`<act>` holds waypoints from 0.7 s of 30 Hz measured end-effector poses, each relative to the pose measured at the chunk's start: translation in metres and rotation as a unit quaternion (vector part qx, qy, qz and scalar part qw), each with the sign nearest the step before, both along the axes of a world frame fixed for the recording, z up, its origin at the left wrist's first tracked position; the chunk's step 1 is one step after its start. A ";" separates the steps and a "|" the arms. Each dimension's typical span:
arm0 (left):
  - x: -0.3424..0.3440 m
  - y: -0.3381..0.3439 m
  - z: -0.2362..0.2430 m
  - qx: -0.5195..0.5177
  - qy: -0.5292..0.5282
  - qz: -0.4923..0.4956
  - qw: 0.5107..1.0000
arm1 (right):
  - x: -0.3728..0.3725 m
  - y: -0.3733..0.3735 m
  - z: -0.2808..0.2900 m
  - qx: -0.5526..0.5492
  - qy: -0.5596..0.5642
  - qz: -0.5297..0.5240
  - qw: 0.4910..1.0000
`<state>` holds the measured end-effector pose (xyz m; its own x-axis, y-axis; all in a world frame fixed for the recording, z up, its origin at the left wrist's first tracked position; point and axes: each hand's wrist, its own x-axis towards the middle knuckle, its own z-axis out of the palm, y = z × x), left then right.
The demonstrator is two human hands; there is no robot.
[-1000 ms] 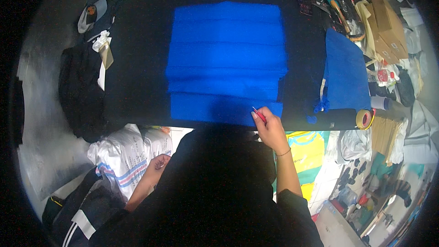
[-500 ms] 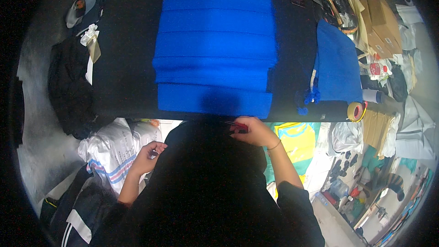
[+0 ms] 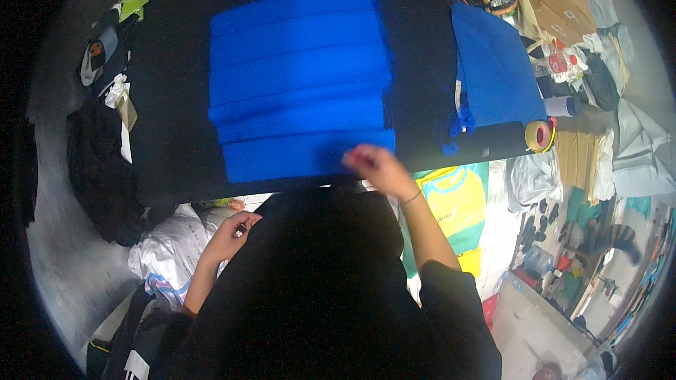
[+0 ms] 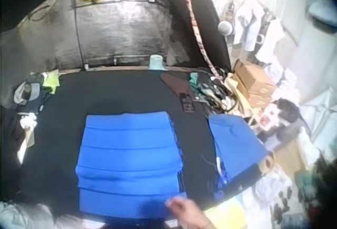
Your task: The person uses a red rotary cutter to trim the edges of a folded blue fabric on a black table. The person repeatedly aligns the fabric layers and cuts along the edges to create straight lines.
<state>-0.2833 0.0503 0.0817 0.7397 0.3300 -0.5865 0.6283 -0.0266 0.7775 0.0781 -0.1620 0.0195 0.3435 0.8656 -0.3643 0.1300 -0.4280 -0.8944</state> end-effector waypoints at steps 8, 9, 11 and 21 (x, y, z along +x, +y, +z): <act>0.064 -0.003 -0.027 0.030 -0.082 -0.097 0.991 | 0.056 0.000 -0.009 -0.034 -0.544 -0.221 0.809; 0.073 -0.001 -0.031 0.033 -0.090 -0.129 0.987 | 0.045 0.011 0.012 -0.026 -0.605 -0.217 0.765; 0.105 0.004 -0.033 0.040 -0.050 -0.213 0.975 | 0.006 0.001 0.026 0.110 -0.346 -0.052 0.930; 0.148 -0.011 -0.023 0.119 -0.042 -0.349 0.928 | -0.059 -0.012 0.024 0.030 -0.119 0.151 0.981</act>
<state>-0.1357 0.0397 0.0586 0.8617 -0.1342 -0.4893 0.3306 -0.5829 0.7422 0.0192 -0.1736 0.0437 0.1381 0.9583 -0.2503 0.4512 -0.2858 -0.8454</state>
